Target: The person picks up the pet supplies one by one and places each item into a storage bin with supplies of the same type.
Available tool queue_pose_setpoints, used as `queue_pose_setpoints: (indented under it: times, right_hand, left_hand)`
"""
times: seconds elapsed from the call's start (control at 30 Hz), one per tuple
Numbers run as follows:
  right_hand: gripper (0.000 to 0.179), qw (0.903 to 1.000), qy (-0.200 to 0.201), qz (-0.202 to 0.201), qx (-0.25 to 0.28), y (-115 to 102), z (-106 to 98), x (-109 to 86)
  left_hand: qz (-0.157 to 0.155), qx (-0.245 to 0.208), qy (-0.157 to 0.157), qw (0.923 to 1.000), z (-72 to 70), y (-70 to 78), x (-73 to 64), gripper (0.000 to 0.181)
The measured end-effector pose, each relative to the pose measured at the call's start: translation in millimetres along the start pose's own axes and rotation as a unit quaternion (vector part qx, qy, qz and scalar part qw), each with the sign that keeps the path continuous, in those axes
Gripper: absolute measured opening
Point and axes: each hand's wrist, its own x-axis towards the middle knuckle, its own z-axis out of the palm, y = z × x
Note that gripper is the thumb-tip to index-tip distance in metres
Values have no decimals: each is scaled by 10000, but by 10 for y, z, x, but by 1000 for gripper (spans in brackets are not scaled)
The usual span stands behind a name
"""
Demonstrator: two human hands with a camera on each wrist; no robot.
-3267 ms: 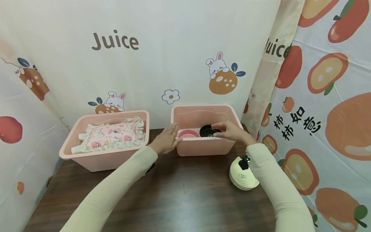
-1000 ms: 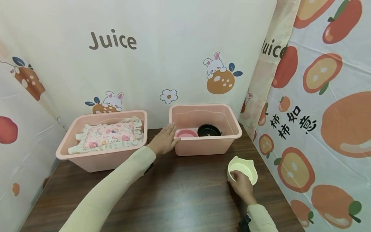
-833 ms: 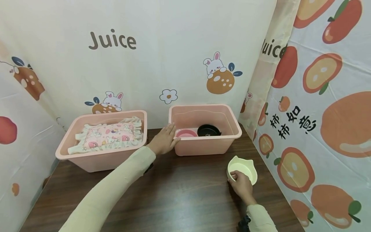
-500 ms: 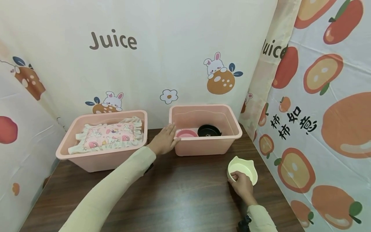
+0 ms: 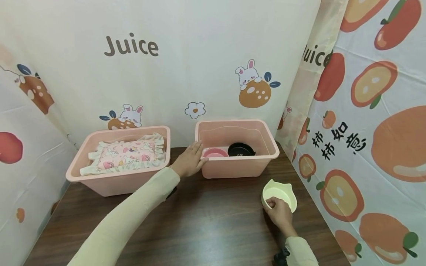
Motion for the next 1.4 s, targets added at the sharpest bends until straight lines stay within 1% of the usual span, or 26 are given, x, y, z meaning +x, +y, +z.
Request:
queue_pose_setpoints:
  times: [0.17, 0.33, 0.47, 0.6, 0.87, 1.07, 1.27, 1.4]
  right_hand:
    - [9, 9996, 54, 93, 256, -18, -45, -5]
    - [11, 9973, -47, 201, 699, -74, -104, 5]
    - [14, 9957, -63, 227, 899, -118, -138, -4]
    - [15, 9951, 40, 138, 977, -150, -158, -31]
    - [15, 9954, 191, 11, 935, -227, -216, -129]
    - [18, 9933, 288, -117, 1110, -371, -370, -218]
    - [15, 9903, 589, -362, 1202, -473, -511, -252]
    - [14, 9883, 693, -495, 1267, -523, -583, -273]
  left_hand:
    - [40, 32, 21, 10000, 7, -4, 6, 70]
    - [39, 34, 24, 10000, 21, -9, 5, 70]
    - [44, 39, 18, 10000, 39, -14, 12, 70]
    - [40, 9, 16, 10000, 48, -14, 16, 70]
    - [84, -112, 70, 9999, 35, -18, -3, 70]
    - [81, -118, 45, 9999, 22, -13, -13, 70]
    - [84, -100, 45, 9999, 10, -13, -6, 70]
    - [62, -46, 14, 10000, 10, -20, 5, 71]
